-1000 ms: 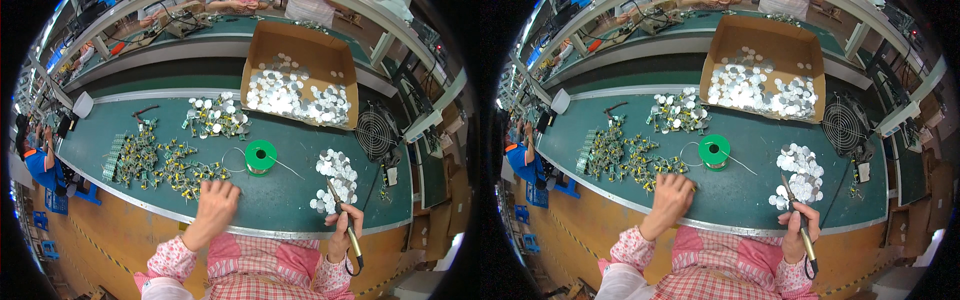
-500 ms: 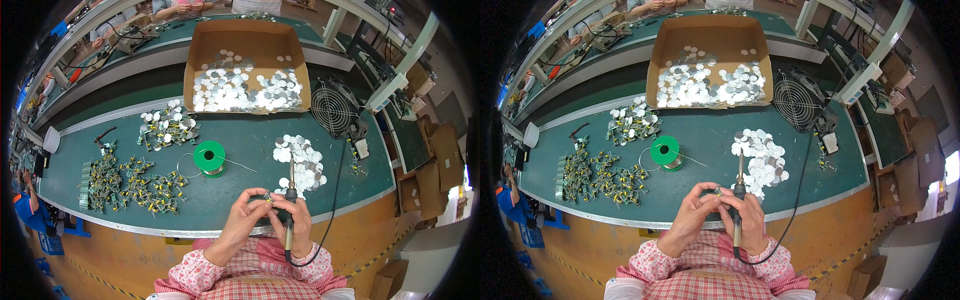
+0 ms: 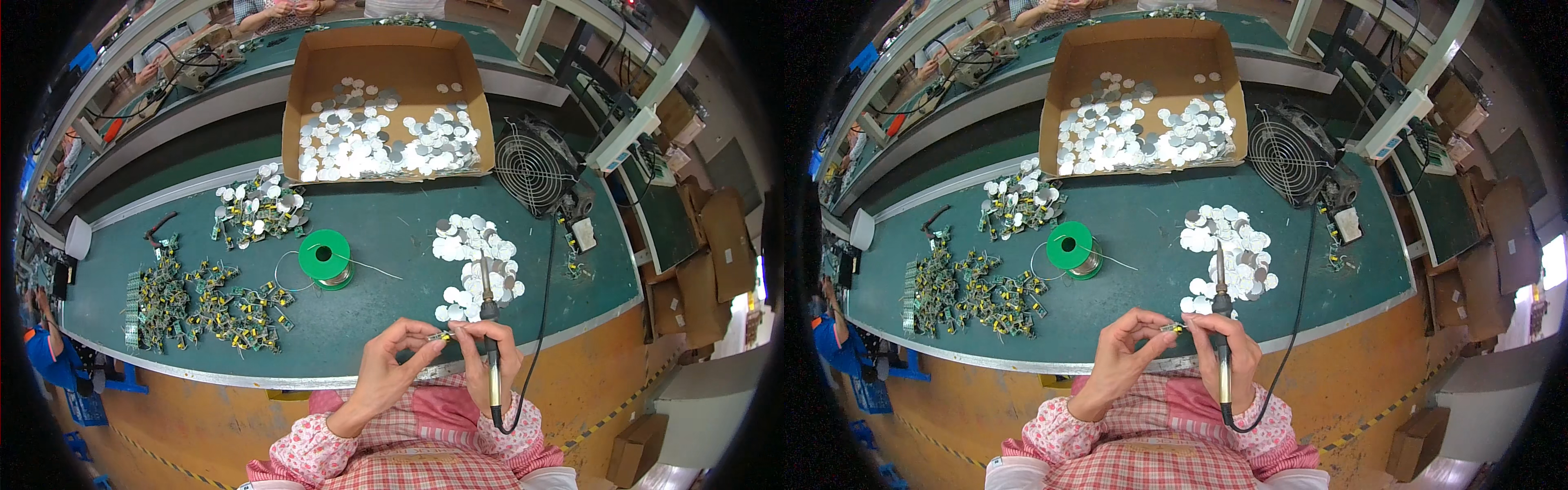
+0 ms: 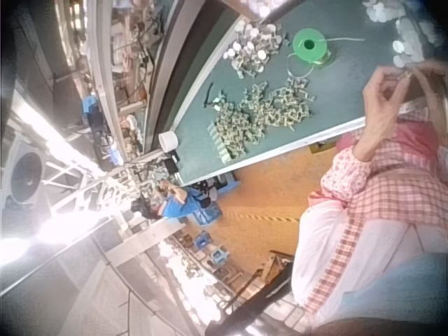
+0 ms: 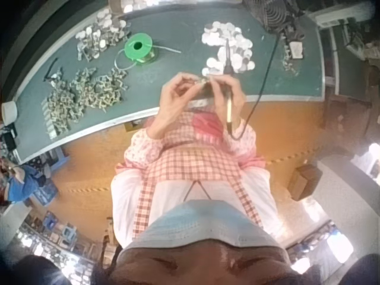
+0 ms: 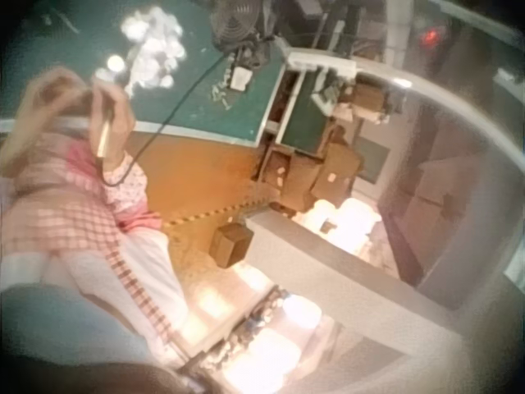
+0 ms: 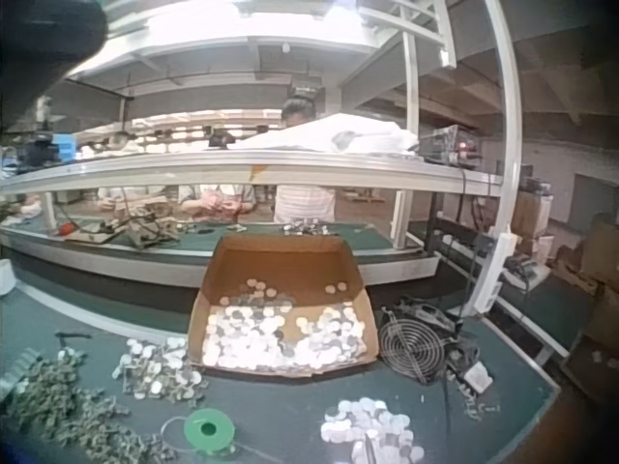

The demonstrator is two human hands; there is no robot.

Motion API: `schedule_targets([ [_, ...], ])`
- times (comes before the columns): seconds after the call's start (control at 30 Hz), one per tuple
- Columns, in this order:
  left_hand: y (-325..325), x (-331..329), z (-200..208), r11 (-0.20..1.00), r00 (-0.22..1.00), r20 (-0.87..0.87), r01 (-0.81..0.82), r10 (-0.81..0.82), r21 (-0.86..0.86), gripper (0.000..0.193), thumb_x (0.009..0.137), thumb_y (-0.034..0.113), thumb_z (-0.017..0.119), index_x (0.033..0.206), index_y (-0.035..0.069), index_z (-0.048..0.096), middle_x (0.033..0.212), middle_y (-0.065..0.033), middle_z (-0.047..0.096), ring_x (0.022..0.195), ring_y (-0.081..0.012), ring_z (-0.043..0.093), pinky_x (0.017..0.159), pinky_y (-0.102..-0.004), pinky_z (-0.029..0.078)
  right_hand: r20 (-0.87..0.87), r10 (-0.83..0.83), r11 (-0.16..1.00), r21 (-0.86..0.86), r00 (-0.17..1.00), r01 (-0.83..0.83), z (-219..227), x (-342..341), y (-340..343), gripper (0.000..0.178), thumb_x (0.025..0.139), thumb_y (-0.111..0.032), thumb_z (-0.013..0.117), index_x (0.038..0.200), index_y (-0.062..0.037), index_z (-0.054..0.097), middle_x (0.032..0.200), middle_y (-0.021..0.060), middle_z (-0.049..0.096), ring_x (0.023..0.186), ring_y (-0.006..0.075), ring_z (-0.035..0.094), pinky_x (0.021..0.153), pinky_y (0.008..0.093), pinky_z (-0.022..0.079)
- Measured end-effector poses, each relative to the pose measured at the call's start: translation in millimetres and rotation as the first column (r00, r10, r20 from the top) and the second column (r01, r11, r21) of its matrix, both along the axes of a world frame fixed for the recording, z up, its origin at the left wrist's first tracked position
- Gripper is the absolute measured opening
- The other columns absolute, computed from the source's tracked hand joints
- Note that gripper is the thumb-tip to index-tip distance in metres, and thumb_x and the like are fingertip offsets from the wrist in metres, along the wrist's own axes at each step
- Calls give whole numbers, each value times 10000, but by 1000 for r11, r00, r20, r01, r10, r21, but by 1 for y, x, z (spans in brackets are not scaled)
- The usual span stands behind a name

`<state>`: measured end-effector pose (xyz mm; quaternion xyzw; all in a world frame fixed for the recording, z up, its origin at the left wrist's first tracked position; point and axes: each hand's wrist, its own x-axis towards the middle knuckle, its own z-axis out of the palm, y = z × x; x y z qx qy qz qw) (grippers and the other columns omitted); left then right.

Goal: The person solders small circuit boards onto circular LED plates using a soldering iron and solder wire.

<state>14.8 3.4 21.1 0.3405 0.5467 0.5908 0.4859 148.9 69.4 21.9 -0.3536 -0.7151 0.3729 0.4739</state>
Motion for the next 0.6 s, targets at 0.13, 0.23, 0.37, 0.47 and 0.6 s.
schedule_targets([
  [0.13,0,2,3,1000,976,-217,-23,25,11,205,829,49,664,1017,-16,616,871,-53,646,805,-103,626,699,-227,483,-23,-126,992,13,992,126,0,1,0,201,778,41,679,937,-3,565,851,131,661,739,181,663,641,262,520],
  [0.23,0,0,11,995,875,-475,-60,93,86,222,808,59,680,1020,4,645,847,-72,651,751,-109,622,689,-237,478,31,-132,978,169,991,125,7,5,3,234,747,55,694,931,-8,565,855,127,667,706,202,659,615,276,515],
  [0.37,1,-4,17,994,834,-548,-5,65,111,249,793,39,674,1041,18,653,833,-94,648,732,-152,616,682,-257,476,188,64,951,286,980,-117,26,5,5,256,717,68,697,928,-23,584,855,94,680,680,216,657,586,276,508],
  [0.47,2,-3,17,964,773,-616,22,151,264,301,770,18,672,1069,30,647,841,-90,643,727,-189,599,671,-282,466,214,41,952,290,976,-103,24,2,2,248,724,64,694,931,-25,590,848,90,680,654,199,655,562,271,504],
  [0.6,1,-2,19,957,668,-726,71,164,281,382,731,3,670,1109,48,632,858,-73,633,722,-200,581,662,-298,439,262,25,940,321,965,-112,28,5,2,266,728,62,689,955,-38,593,777,93,656,622,209,647,531,281,491],
])
